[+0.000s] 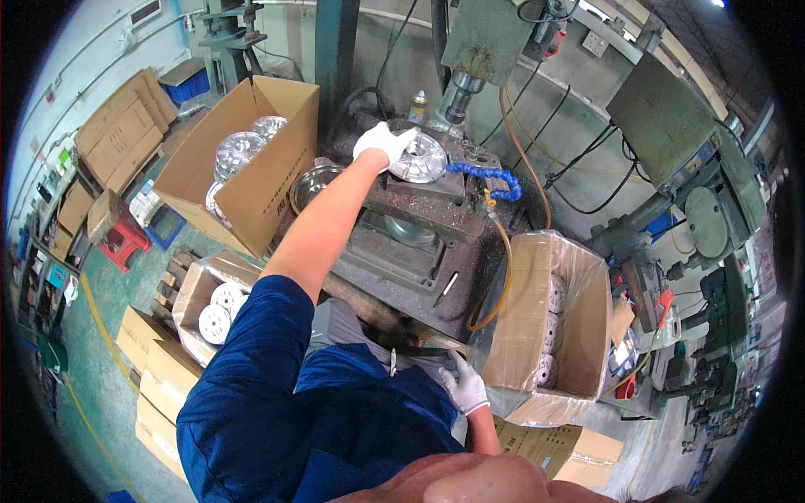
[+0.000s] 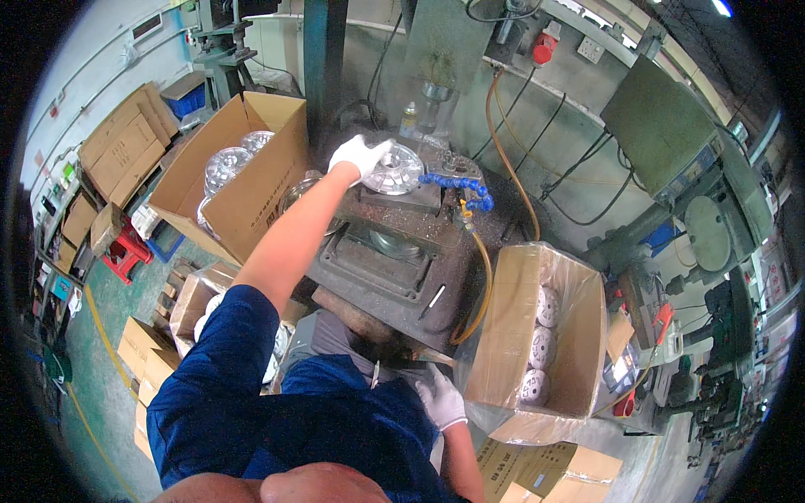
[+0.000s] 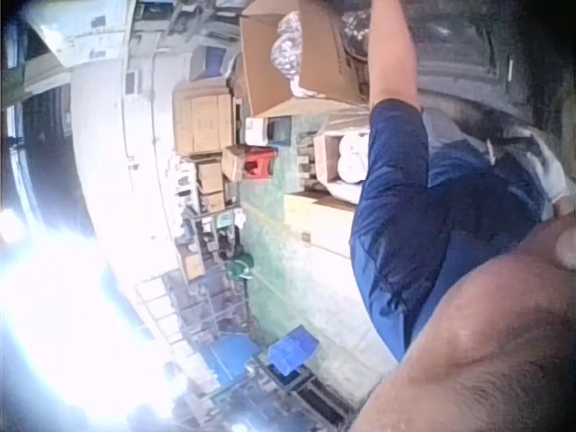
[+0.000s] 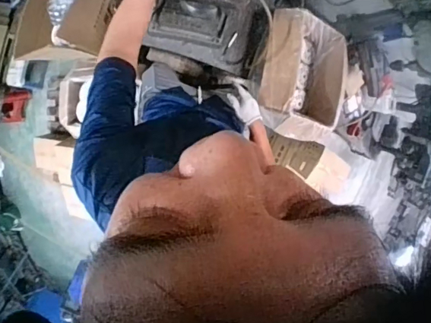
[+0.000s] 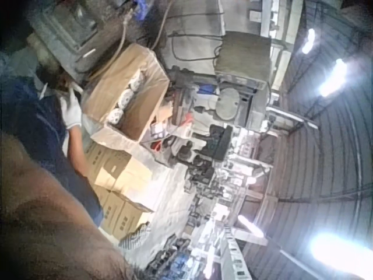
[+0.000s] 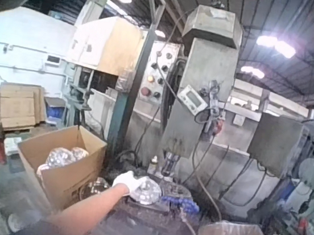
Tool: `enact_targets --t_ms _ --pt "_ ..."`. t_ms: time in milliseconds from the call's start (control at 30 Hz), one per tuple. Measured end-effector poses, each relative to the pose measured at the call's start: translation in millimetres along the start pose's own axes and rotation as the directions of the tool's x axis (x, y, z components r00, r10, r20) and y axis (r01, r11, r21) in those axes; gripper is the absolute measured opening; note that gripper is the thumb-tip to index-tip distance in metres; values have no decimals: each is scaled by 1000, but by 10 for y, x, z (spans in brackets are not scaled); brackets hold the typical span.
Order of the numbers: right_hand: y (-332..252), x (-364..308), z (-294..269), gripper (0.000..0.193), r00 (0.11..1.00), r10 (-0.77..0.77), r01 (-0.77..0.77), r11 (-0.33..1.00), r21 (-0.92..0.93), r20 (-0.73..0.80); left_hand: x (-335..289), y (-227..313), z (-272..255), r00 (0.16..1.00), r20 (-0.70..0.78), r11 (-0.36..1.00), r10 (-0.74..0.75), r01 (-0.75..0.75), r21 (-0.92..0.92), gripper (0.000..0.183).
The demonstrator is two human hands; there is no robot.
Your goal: The recorder takes metal circular parts from a box, places them into a industrial press machine for processing, and then moves the processed parts to another box.
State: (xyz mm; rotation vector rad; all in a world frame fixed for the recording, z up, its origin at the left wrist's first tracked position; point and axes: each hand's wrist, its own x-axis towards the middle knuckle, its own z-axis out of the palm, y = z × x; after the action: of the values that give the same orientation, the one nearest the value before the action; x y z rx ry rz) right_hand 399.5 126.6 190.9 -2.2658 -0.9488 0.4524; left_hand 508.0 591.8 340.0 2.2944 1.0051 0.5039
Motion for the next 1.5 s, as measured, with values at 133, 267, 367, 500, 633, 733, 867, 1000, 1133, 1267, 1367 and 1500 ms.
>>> enact_targets --t_ms 133,267,367,500,633,733,867,1000,1133,1267,1367,1500 --pt "31 -79 47 55 1000 23 -23 999 -30 16 -26 -66 -39 991 -131 996 -35 24 -80 58" --pt "26 -132 28 54 1000 -2 1 999 -54 -4 -299 -511 -304 965 -264 982 -12 -38 -184 53" --pt "-108 -139 -90 54 998 66 -66 996 -52 3 -954 -1065 -448 993 -114 797 27 -90 -597 47" --pt "-541 66 -330 65 990 -55 55 998 -1 -133 -1966 -1225 -60 704 462 -283 540 669 -688 54" --pt "-1025 442 -510 56 864 -402 418 908 -13 -302 -2710 -886 359 280 895 -210 347 953 -216 23" --pt "-1066 578 -851 36 909 -414 417 904 90 -55 -2835 -559 542 130 877 99 463 976 -196 36" --pt "-533 283 -1641 30 915 -339 362 929 75 -221 -2748 -584 538 385 915 724 120 596 -346 75" --pt "729 177 -2579 32 907 116 -33 978 208 -405 -2632 -1356 441 457 889 489 -30 782 -386 71" --pt "2193 566 -2657 53 672 633 -503 771 390 -385 -2683 -2433 318 569 759 457 -317 793 -404 60" --pt "3074 886 -2088 49 676 724 -702 689 180 -135 -2884 -3296 78 467 698 52 -543 848 -527 48" --pt "3218 1073 -1753 47 747 665 -651 738 178 -24 -3134 -3776 -261 372 739 58 -561 909 -413 46" --pt "3063 1270 -1595 43 653 739 -755 652 -68 -167 -3411 -4205 -448 228 566 18 -792 936 -352 50"
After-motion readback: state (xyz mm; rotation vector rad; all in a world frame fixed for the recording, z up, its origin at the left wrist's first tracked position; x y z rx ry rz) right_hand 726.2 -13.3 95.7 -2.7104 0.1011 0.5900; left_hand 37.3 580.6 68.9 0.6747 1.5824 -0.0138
